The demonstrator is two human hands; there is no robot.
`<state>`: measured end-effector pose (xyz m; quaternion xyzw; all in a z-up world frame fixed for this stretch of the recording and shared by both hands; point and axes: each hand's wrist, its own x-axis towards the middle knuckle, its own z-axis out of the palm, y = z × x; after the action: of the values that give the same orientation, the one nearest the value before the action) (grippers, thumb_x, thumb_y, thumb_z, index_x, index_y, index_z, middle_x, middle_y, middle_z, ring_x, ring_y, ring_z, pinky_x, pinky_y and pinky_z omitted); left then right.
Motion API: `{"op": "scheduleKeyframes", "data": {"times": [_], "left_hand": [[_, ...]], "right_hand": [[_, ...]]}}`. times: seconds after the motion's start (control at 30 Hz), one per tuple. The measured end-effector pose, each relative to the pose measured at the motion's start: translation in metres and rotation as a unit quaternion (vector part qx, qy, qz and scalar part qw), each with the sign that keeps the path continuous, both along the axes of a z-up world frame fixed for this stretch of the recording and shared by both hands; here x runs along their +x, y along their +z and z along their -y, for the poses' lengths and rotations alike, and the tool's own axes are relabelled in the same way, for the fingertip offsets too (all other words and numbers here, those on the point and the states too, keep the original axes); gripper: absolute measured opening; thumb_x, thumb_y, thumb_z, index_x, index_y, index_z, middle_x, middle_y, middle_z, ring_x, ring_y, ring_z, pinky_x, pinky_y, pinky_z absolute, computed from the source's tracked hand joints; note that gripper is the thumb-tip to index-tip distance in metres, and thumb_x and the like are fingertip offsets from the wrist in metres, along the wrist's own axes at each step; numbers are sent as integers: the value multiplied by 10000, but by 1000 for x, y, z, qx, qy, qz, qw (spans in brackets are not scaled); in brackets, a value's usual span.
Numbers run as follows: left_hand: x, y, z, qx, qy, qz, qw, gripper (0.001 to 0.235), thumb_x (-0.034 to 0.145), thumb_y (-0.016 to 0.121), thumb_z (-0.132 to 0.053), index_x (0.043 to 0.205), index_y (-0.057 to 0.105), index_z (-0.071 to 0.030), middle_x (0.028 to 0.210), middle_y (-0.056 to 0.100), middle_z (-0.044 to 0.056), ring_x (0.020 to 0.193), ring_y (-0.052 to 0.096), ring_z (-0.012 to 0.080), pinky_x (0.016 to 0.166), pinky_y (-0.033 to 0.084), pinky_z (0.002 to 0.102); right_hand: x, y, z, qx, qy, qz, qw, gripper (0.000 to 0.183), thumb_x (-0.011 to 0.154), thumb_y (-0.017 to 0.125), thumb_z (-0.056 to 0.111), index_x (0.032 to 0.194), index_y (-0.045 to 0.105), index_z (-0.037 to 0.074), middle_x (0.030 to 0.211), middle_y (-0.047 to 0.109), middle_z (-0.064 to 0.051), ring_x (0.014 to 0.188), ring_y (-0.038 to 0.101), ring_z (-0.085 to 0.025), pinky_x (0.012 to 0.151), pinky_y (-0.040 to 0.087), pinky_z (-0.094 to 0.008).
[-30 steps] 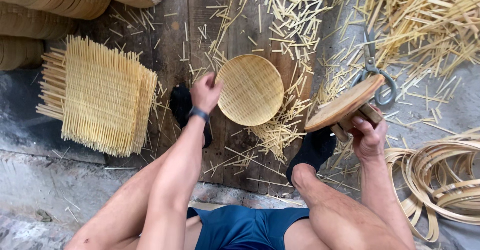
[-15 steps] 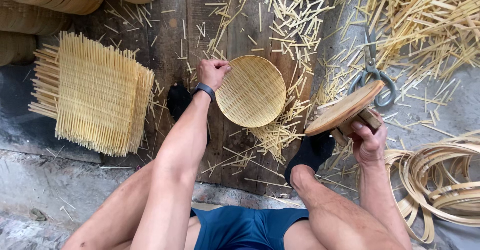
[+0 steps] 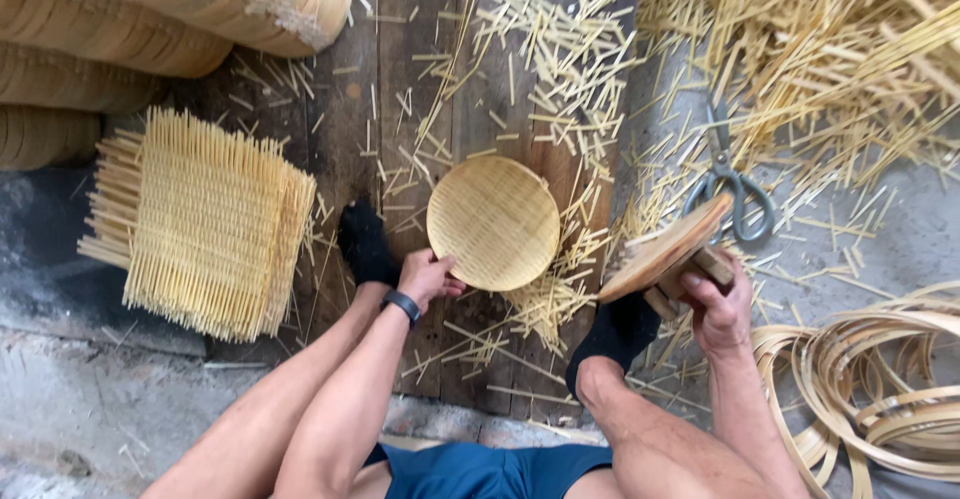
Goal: The person repeatedly places a bamboo mat over a circular mold, trims the excess bamboo strips around the rim using shears, removes the mold, and stacks the finished basket. The process is repeated multiple times.
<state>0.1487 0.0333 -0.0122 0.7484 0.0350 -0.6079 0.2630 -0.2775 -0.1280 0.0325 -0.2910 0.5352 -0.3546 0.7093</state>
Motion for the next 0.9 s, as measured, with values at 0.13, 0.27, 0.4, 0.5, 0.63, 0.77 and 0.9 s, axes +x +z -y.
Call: {"op": "scheduleKeyframes", "data": {"times": [0.13,0.27,0.4,0.5,0.63,0.77,0.9], "left_hand": [[16,-1,78,-78,-3,17,997,251,979,549,-127,1183,653,-24,868,734,124,644,714,228,586,627,385],[32,8,232,-396,219,-120,884,297,932,667,-281,1200,681,-154,1213,692,84,1111,667,204,949,611,359],[-24,28,278,-351,39,11,936,312,881,717,-330,1091,666,-105,1041,760,56,875,749,170,729,657,341],[-78,41,226,-233,-121,-1,965,365,925,657,-449,1097,668,-127,930,762,55,722,717,150,607,592,302],[-129,32,147,-112,-123,-118,979,528,1032,547,-492,1168,716,-11,975,761,97,825,713,184,731,601,336],[-118,7,116,-179,194,-105,959,427,929,684,-245,1313,618,-71,1143,748,67,1028,706,197,925,572,377],[-76,-4,105,-287,158,66,943,459,897,743,-113,1325,591,-54,1228,687,59,1092,647,179,1000,537,356]], "right_hand": [[-7,0,3,6,-17,-11,1000,683,765,776,174,1362,501,-13,1132,630,-83,953,663,-202,768,596,-354],[-9,-1,2,-5,-14,-22,1000,688,771,770,208,1368,508,-14,1157,641,-85,1014,669,-200,844,603,-362],[-3,0,1,-18,13,-10,1000,732,737,786,233,1366,497,-5,1166,614,-108,1060,658,-239,900,611,-391],[15,7,2,7,12,80,997,740,782,779,231,1408,485,-30,1223,605,-142,1114,635,-265,943,564,-424],[53,26,6,30,74,202,976,728,827,732,239,1456,476,-23,1345,604,-153,1257,591,-266,1094,457,-442],[79,40,5,93,63,328,938,714,834,649,352,1457,507,33,1426,612,-132,1324,546,-270,1111,394,-424],[101,22,2,75,89,147,982,493,1017,529,303,1372,550,-40,1300,667,-153,1177,642,-247,1005,519,-424]]}}
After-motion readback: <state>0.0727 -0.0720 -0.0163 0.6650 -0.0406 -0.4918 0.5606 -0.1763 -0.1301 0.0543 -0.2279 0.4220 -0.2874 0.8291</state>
